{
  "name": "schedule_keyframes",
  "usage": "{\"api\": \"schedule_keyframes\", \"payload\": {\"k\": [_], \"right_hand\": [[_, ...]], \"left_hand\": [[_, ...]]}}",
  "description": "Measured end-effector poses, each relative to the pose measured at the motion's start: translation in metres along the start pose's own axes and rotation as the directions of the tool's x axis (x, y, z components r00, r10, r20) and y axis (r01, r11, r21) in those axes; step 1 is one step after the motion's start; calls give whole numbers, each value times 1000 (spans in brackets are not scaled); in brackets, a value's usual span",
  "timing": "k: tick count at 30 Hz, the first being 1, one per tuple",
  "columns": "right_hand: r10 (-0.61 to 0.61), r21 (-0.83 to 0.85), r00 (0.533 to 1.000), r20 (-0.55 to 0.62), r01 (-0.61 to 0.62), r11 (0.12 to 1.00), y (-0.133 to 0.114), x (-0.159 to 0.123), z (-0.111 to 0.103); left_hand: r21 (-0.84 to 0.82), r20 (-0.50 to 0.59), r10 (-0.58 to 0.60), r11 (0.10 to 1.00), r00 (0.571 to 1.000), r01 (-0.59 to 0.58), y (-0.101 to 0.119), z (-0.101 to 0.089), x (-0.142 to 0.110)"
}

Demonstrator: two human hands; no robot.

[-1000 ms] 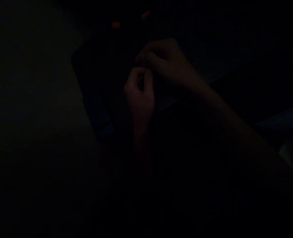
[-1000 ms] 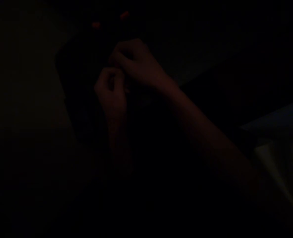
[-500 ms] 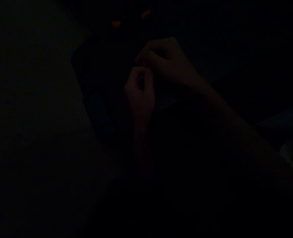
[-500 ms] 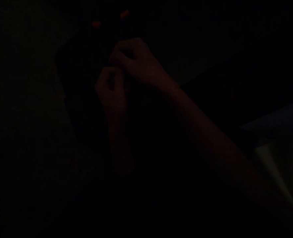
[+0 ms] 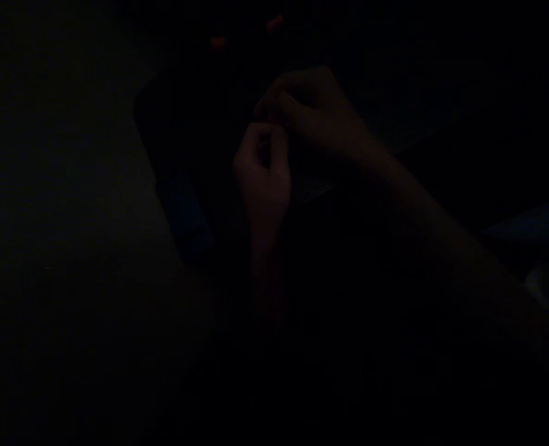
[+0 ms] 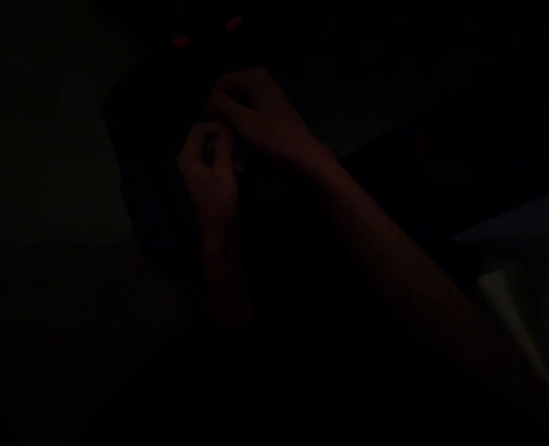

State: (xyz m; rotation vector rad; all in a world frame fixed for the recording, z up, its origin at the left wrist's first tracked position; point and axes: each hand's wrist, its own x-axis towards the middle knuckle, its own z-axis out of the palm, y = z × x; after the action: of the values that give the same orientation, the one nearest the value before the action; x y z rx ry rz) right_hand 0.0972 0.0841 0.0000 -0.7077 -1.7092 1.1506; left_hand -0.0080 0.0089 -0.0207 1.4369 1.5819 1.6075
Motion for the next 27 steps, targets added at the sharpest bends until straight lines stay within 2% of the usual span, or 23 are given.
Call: {"api": "schedule_keyframes", "payload": {"k": [11,23,27], "right_hand": [[81,-79,997,18,-79,994,-6,-1,0],[82,-77,997,6,-81,994,-11,-2,-1],[74,-94,997,16,-72,993,-7,0,-2]], "left_hand": [[-31,17,9,999,1000,-9,-3,0,2],[-64,-27,76,995,997,-78,-3,3,1],[-31,-30,45,998,999,-46,1,3,0]]}}
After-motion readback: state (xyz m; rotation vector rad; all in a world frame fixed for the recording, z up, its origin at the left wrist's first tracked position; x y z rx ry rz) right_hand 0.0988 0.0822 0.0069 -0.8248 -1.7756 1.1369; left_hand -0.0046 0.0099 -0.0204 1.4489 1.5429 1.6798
